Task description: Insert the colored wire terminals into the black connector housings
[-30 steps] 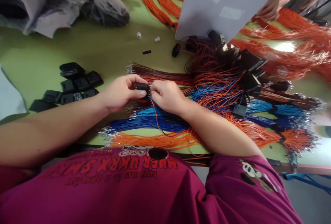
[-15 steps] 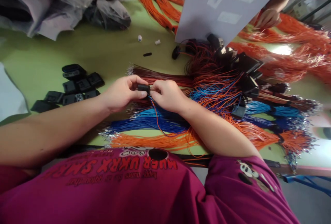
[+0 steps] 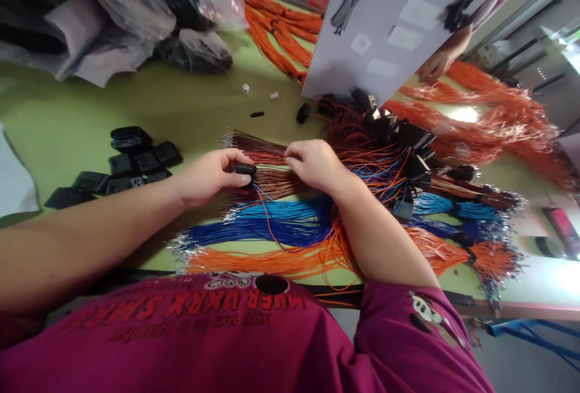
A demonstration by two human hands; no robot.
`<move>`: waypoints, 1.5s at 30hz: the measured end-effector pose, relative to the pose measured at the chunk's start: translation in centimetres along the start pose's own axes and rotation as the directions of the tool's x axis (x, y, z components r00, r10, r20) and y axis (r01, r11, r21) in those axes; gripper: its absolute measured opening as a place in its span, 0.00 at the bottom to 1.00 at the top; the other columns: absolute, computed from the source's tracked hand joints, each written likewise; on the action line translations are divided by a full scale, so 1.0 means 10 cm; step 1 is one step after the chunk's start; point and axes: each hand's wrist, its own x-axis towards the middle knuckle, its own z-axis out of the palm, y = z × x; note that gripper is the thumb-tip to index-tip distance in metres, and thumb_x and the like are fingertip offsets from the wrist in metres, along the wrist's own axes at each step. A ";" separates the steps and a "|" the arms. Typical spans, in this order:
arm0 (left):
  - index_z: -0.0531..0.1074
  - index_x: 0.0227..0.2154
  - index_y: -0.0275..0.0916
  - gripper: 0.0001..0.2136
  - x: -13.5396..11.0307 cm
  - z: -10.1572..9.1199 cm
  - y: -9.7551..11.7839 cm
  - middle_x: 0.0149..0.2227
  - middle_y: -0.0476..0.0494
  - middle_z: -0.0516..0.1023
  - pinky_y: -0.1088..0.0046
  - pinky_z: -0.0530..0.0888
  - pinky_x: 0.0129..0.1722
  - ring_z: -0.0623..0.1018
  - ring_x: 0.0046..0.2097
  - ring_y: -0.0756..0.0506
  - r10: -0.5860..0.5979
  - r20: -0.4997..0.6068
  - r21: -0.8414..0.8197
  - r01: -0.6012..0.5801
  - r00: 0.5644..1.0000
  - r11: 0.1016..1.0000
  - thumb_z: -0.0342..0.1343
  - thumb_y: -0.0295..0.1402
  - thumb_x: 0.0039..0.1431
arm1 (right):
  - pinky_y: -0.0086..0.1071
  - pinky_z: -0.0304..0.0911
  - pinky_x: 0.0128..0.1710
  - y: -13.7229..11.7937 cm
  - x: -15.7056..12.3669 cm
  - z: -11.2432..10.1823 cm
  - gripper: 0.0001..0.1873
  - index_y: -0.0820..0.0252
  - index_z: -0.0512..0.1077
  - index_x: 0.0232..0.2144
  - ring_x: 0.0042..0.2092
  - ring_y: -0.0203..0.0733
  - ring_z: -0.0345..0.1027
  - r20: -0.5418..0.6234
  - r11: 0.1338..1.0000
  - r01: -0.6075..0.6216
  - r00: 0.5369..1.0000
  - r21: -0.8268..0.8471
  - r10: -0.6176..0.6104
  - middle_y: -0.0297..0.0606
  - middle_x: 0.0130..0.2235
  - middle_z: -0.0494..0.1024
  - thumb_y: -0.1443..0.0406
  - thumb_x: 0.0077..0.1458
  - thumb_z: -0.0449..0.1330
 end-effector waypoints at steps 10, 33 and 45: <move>0.69 0.33 0.35 0.14 0.00 -0.01 -0.03 0.30 0.49 0.75 0.70 0.76 0.33 0.76 0.29 0.52 -0.036 0.038 -0.014 0.037 0.999 0.999 0.65 0.22 0.42 | 0.32 0.53 0.31 0.08 0.02 0.11 0.14 0.58 0.77 0.37 0.37 0.42 0.70 0.055 0.905 -0.023 0.997 -0.425 0.051 0.42 0.37 0.78 0.65 0.58 0.51; 0.67 0.36 0.35 0.15 -0.02 0.01 0.01 0.33 0.47 0.75 0.73 0.77 0.33 0.78 0.31 0.50 -0.120 0.185 -0.279 0.169 0.975 0.945 0.61 0.18 0.45 | 0.26 0.61 0.34 -0.17 -0.13 -0.10 0.11 0.62 0.76 0.34 0.32 0.33 0.69 -0.243 0.967 0.164 0.963 0.195 -0.114 0.34 0.32 0.79 0.71 0.50 0.56; 0.67 0.36 0.35 0.15 0.01 -0.02 -0.04 0.33 0.48 0.75 0.74 0.77 0.32 0.78 0.31 0.50 -0.114 0.220 -0.313 0.181 0.969 0.932 0.62 0.19 0.45 | 0.25 0.57 0.31 -0.22 -0.15 0.09 0.08 0.64 0.74 0.29 0.29 0.31 0.65 -0.154 0.951 0.211 0.972 0.227 -0.179 0.34 0.28 0.76 0.69 0.52 0.55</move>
